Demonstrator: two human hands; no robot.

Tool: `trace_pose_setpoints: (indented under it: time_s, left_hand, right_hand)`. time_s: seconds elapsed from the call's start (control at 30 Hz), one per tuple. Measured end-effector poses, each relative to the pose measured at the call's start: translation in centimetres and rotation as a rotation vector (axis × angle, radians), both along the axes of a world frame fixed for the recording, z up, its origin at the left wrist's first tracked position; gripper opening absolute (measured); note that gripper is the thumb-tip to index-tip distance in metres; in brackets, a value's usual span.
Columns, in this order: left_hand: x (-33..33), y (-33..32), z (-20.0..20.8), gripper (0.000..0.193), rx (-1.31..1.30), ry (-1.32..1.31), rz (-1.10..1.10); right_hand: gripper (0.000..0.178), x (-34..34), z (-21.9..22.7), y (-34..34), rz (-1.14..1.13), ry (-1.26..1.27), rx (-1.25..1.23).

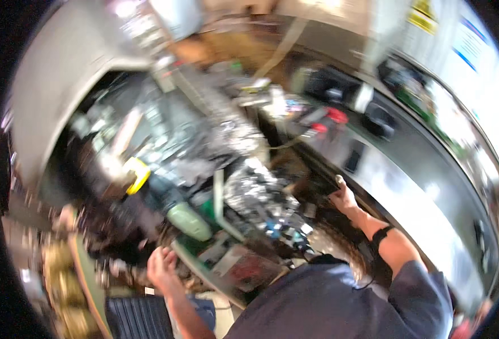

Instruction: Operate a sole lasting machine and conveyor line to manufacture shoes.

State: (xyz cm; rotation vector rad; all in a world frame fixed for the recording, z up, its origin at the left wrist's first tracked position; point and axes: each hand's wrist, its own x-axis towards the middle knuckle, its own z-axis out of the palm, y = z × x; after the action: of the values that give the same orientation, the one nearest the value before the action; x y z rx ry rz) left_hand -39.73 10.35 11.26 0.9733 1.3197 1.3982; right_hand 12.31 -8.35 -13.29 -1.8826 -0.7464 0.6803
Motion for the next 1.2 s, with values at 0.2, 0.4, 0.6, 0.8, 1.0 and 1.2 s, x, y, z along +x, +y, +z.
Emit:
trace_pose_setpoints:
  time_s: [0.2,0.4,0.6,0.8,1.0,1.2]
  left_hand:
    - [7.3,3.9,5.7,0.031,0.486,0.411,-0.124]
    - [25.9,-0.9,6.1,0.033,1.066,0.256,-0.546]
    - [41.3,-11.5,2.9,0.032,0.963,0.043,-0.755]
    - [54.3,-18.4,-4.2,0.019,0.417,0.3,-1.25]
    - [63.4,-17.9,-10.7,0.022,0.282,0.555,-1.663]
    - [78.7,-17.0,-15.1,0.06,1.009,0.767,-1.529]
  right_hand:
    - [0.049,2.2,3.1,-16.9,-0.463,-0.165,-0.252]
    - [0.03,1.0,2.1,-20.1,-0.37,-0.366,-0.128]
    - [0.022,3.6,0.9,-22.0,-0.083,-0.503,0.023]
    - [0.059,9.8,-0.9,-26.3,-0.006,-0.711,0.004]
    - [0.066,11.5,-0.6,-28.8,0.039,-0.399,-0.032]
    - [0.048,10.9,1.8,-32.7,-0.605,0.178,-0.038]
